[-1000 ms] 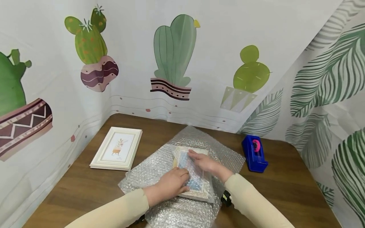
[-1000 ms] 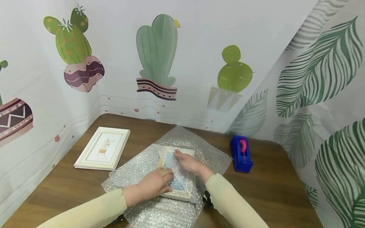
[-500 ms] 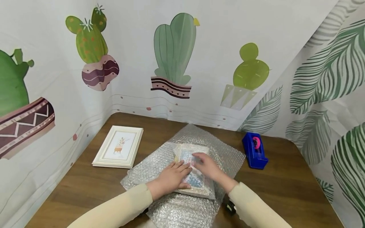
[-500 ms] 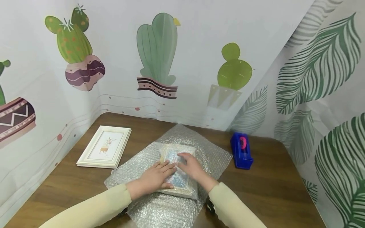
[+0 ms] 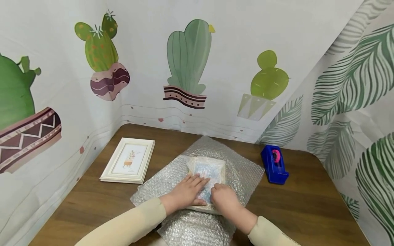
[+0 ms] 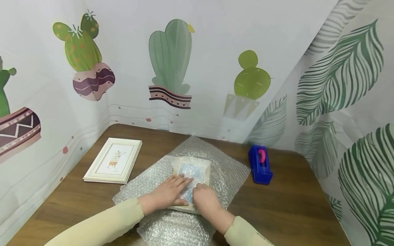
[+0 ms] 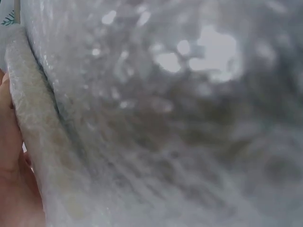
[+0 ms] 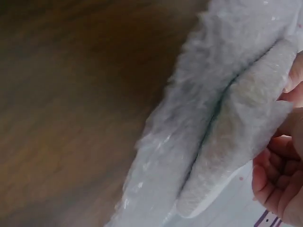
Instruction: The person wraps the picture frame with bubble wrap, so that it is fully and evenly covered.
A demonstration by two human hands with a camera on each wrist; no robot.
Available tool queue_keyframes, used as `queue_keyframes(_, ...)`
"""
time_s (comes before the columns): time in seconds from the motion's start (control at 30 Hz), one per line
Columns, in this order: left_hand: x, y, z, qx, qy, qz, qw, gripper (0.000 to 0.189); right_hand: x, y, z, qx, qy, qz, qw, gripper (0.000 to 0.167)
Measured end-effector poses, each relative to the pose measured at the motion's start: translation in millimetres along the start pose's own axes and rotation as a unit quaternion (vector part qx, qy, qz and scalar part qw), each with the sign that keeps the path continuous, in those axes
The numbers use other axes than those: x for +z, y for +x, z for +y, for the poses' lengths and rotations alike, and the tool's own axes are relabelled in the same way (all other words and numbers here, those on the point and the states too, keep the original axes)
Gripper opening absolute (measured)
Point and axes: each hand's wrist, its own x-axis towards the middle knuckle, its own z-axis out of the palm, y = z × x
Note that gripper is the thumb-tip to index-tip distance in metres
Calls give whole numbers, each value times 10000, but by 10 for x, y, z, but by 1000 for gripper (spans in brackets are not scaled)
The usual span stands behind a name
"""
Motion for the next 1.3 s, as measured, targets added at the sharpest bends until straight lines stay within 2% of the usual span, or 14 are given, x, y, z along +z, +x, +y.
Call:
queue_keyframes(0.3,50,-15,-19,-50,94,-194,9998,72,96,18,-51,-242,351,198,9989,26)
queue_keyframes(0.37,57,-27,-20,-13,43,-129,9999,72,93,12,-34,-113,835,74,9964,23)
queue_keyframes(0.4,61,-31,-20,-12,32,-105,9999,71,90,13,-12,-9,1255,-47,9921,20)
queue_keyframes(0.43,65,-34,-20,-12,24,-69,10000,71,91,19,16,136,1801,-155,9834,16)
queue_keyframes(0.5,76,-35,-23,-15,10,-11,10000,70,105,38,88,541,2919,-286,9545,9)
queue_keyframes(0.53,81,-33,-24,-23,3,-8,10000,69,120,51,127,753,3302,-263,9405,5)
queue_keyframes(0.57,86,-32,-26,-34,15,-26,10000,68,145,64,165,950,3511,-264,9311,8)
queue_keyframes(0.6,90,-28,-29,-45,28,-47,10000,67,174,83,200,1141,3583,-282,9262,17)
queue_keyframes(0.63,90,-24,-30,-33,24,-35,10000,67,209,102,231,1279,3523,-316,9266,26)
queue_keyframes(0.73,85,-8,-33,25,19,-35,10000,65,336,156,303,1429,2968,-817,9407,55)
queue_keyframes(0.83,84,4,-34,88,24,-4,10000,65,461,214,356,1255,2808,-1466,9402,70)
queue_keyframes(0.93,95,9,-38,204,79,142,9997,64,557,246,397,1015,2820,-1747,9379,72)
queue_keyframes(1.13,126,35,-47,478,57,676,9965,52,605,269,438,837,2910,-1958,9327,68)
queue_keyframes(1.3,80,41,-17,237,-167,507,9983,62,577,296,456,788,2887,-2133,9300,68)
